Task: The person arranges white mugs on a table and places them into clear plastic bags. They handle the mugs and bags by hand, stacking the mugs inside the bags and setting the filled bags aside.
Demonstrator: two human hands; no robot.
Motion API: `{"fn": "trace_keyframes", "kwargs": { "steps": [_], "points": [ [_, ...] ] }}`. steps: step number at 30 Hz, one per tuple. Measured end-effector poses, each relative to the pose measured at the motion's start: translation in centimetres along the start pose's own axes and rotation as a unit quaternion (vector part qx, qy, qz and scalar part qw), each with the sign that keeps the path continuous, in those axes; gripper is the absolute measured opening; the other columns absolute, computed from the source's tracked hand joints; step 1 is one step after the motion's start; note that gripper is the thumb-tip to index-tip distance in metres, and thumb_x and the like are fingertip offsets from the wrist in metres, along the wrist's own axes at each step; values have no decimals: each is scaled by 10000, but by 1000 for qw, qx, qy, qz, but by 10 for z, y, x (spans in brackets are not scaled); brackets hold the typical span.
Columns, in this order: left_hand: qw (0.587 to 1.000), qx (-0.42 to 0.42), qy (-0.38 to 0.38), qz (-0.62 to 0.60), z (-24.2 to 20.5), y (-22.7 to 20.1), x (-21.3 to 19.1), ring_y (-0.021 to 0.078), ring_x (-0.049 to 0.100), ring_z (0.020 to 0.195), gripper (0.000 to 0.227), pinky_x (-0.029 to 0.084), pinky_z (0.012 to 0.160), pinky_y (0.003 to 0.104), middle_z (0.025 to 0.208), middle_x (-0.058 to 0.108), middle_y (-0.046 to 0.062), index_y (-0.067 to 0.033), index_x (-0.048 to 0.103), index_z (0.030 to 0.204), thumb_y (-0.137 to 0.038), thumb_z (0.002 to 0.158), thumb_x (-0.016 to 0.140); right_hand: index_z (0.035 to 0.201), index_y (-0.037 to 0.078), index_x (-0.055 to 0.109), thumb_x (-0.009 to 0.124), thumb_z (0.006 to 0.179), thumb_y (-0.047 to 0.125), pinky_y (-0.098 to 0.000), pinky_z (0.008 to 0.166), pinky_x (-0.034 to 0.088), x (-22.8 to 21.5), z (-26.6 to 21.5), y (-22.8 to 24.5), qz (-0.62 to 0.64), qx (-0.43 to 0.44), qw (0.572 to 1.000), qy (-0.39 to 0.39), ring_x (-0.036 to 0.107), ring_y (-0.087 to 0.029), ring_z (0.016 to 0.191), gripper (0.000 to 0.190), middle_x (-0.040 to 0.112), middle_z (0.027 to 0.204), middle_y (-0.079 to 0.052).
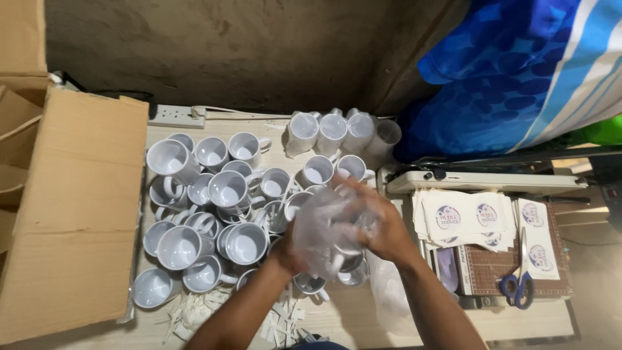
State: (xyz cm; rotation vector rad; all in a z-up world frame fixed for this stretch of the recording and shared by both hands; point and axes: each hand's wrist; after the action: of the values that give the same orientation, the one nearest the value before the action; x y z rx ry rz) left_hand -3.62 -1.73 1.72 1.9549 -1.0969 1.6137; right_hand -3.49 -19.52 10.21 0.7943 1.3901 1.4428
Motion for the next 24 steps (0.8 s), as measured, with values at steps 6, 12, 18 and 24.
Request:
{"fn": "trace_keyframes", "kwargs": {
  "steps": [6, 12, 18, 24],
  "points": [
    [999, -30, -28, 29, -7, 7, -7, 304, 640, 1198, 813, 561, 975, 496, 1306, 646, 118, -135, 501, 1428, -624, 790, 620, 1027, 122, 555, 758, 979, 151, -566, 1151, 490, -15, -23, -74, 141, -50, 987, -54, 585, -307, 1425, 211, 732, 1211, -165],
    [999, -42, -3, 14, -5, 15, -33, 323, 629, 1184, 801, 550, 1004, 488, 1302, 623, 156, -102, 507, 1448, -601, 842, 666, 868, 175, 685, 630, 1065, 291, -446, 1092, 593, -13, -29, -60, -144, -279, 949, -25, 714, -119, 883, 235, 712, 904, 42],
    [999, 10, -42, 17, -16, 2, -16, 273, 647, 1196, 788, 546, 1019, 464, 1319, 655, 120, -81, 524, 1450, -553, 847, 712, 837, 59, 672, 626, 822, 634, -629, 1110, 380, 11, -7, 17, -461, -231, 849, 114, 662, -302, 897, 577, 675, 902, -115],
    [994, 93, -48, 16, -24, -11, -19, 295, 643, 1182, 794, 547, 1003, 502, 1299, 646, 124, -78, 500, 1425, -535, 816, 727, 1025, 83, 700, 542, 1049, 509, -595, 1263, 322, 0, -23, 8, -286, -146, 947, -2, 704, -271, 1162, 454, 725, 1132, -72]
  ]
}}
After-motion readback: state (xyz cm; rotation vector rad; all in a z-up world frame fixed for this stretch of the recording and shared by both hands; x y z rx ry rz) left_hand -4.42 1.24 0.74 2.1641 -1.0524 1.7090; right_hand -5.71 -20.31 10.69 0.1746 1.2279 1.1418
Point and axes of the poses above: each hand's wrist, its own z-axis towards the middle knuckle, its own x-axis out of the palm, y = z × x
